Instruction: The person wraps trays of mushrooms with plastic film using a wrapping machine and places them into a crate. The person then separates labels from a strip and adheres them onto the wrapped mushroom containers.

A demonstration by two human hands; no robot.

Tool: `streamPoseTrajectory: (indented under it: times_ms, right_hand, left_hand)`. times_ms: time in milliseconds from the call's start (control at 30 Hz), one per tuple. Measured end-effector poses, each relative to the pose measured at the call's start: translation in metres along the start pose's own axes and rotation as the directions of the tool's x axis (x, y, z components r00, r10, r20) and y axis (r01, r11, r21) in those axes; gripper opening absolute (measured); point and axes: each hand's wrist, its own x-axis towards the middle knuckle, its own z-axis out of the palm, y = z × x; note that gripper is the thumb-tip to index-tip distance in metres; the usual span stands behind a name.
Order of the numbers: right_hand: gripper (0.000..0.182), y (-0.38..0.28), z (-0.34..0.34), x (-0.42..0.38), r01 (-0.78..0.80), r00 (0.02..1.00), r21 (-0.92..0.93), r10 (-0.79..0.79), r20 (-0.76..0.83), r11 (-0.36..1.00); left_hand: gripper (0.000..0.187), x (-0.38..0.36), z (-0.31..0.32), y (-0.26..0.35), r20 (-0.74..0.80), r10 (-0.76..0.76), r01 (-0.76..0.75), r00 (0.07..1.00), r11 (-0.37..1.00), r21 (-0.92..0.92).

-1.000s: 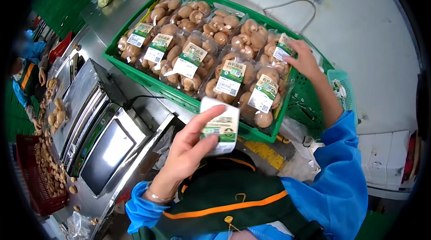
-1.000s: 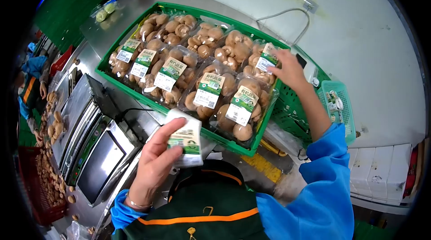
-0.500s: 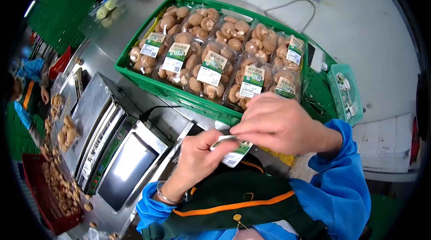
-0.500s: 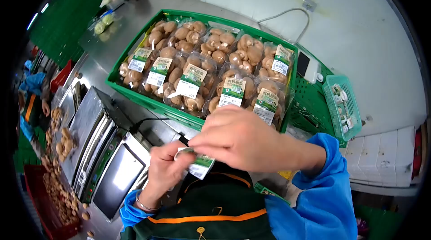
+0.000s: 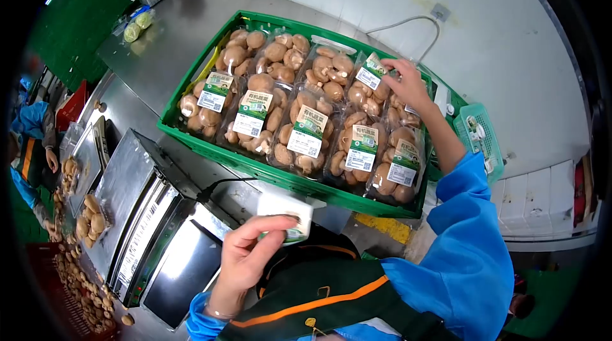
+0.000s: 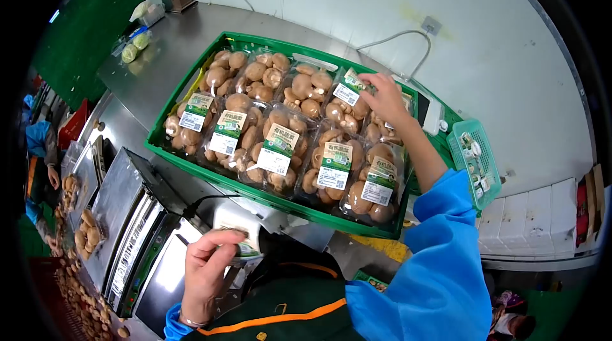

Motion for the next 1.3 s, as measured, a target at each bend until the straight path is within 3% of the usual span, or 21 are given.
streamPoseTrajectory:
  times_ms: [33,133,267,300,400,433,533,567,600,667,733,767,867,933,1000,1067,1133,1200,1233,1267,1300]
  right_hand:
    - [0.026,0.004,0.001,0.000,0.048,0.999,-0.052,-0.047,0.024,0.997]
    - [0.016,-0.009,-0.023,0.029,-0.194,0.979,0.320,0.206,-0.002,0.927]
    - [0.017,-0.003,-0.038,0.045,-0.231,0.963,0.545,0.271,0.007,0.806]
    - [0.020,0.002,-0.037,0.044,-0.264,0.964,0.479,0.252,0.091,0.837]
    - [0.026,0.003,-0.015,0.031,-0.004,0.987,0.191,-0.027,0.161,0.982]
    - [0.033,0.011,-0.004,0.024,0.084,0.950,-0.044,-0.066,0.305,0.996]
    - [0.034,-0.035,-0.001,0.005,0.099,0.989,-0.208,-0.073,0.129,0.973]
    - [0.033,-0.073,-0.020,0.001,-0.104,0.964,0.237,0.040,0.262,0.966]
    - [0.033,-0.116,-0.045,-0.008,-0.356,0.895,0.590,0.084,0.438,0.724]
    - [0.036,-0.168,-0.068,-0.028,-0.184,0.786,0.789,-0.394,0.476,0.587]
    - [0.035,-0.194,-0.073,-0.032,-0.263,0.599,0.757,-0.515,0.614,0.598]
    - [0.029,-0.191,-0.072,-0.025,-0.362,0.554,0.714,-0.478,0.681,0.599]
    - [0.013,-0.183,-0.070,-0.010,-0.178,0.661,0.729,-0.469,0.586,0.661]
    - [0.011,-0.169,-0.071,0.021,-0.053,0.804,0.685,-0.376,0.461,0.726]
    - [0.015,-0.128,-0.053,0.075,-0.160,0.891,0.605,-0.150,0.428,0.780]
    - [0.025,-0.084,-0.009,0.117,-0.253,0.787,0.512,-0.133,0.603,0.821]
    - [0.032,-0.065,0.036,0.121,-0.165,0.686,0.164,-0.007,0.728,0.973]
    - [0.043,-0.030,0.074,0.109,-0.241,0.699,0.213,0.017,0.715,0.947]
    - [0.053,-0.038,0.069,0.093,0.001,0.916,0.070,-0.029,0.399,0.998]
    - [0.064,-0.038,0.064,0.085,-0.016,0.952,0.116,-0.020,0.304,0.993]
    - [0.068,-0.043,0.057,0.078,-0.016,0.940,0.161,-0.041,0.339,0.987]
  left_hand:
    - [0.033,0.008,0.013,0.010,-0.080,-0.074,0.070,0.994,0.996,-0.054]
    - [0.032,0.032,0.032,0.030,-0.093,-0.141,0.114,0.986,0.961,-0.252]
    - [0.025,0.038,0.029,0.025,-0.072,-0.172,0.169,0.983,0.985,-0.043]
    - [0.022,0.039,0.029,0.022,-0.081,-0.170,0.174,0.982,0.984,0.040]
    - [0.013,0.044,0.032,0.014,-0.182,-0.088,0.110,0.979,0.988,0.112]
    - [0.013,0.044,0.030,0.014,-0.191,-0.066,0.090,0.979,0.989,0.120]
    - [0.015,0.053,0.033,0.018,-0.226,-0.092,0.110,0.970,0.992,0.069]
    - [0.016,0.058,0.037,0.018,-0.250,-0.117,0.129,0.961,0.991,0.029]
    - [0.018,0.059,0.039,0.018,-0.272,-0.157,0.160,0.949,0.987,-0.011]
    - [0.014,0.065,0.040,0.005,-0.213,0.007,0.044,0.977,0.971,0.234]
    - [0.012,0.074,0.044,0.015,-0.119,0.026,0.029,0.993,0.899,0.438]
    - [0.017,0.074,0.041,0.019,-0.122,-0.068,0.120,0.990,0.861,0.494]
    - [0.019,0.069,0.032,0.005,-0.098,-0.284,0.297,0.954,0.838,0.458]
    - [0.023,0.057,0.033,-0.014,-0.162,-0.368,0.401,0.916,0.864,0.304]
    - [0.024,0.045,0.024,-0.023,-0.267,-0.494,0.543,0.828,0.824,0.160]
    - [0.038,0.049,0.012,-0.018,-0.294,-0.450,0.460,0.843,0.887,-0.039]
    - [0.068,0.062,0.019,0.002,-0.293,-0.220,0.133,0.930,0.947,-0.291]
    - [0.087,0.059,0.016,0.006,-0.367,-0.036,-0.011,0.930,0.992,-0.124]
    - [0.075,0.048,0.020,0.020,-0.408,-0.094,0.032,0.908,0.987,-0.157]
    - [0.062,0.034,0.008,0.019,-0.330,-0.169,0.158,0.929,0.986,-0.060]
    - [0.055,0.025,-0.007,0.006,-0.189,-0.018,0.032,0.982,0.997,0.068]
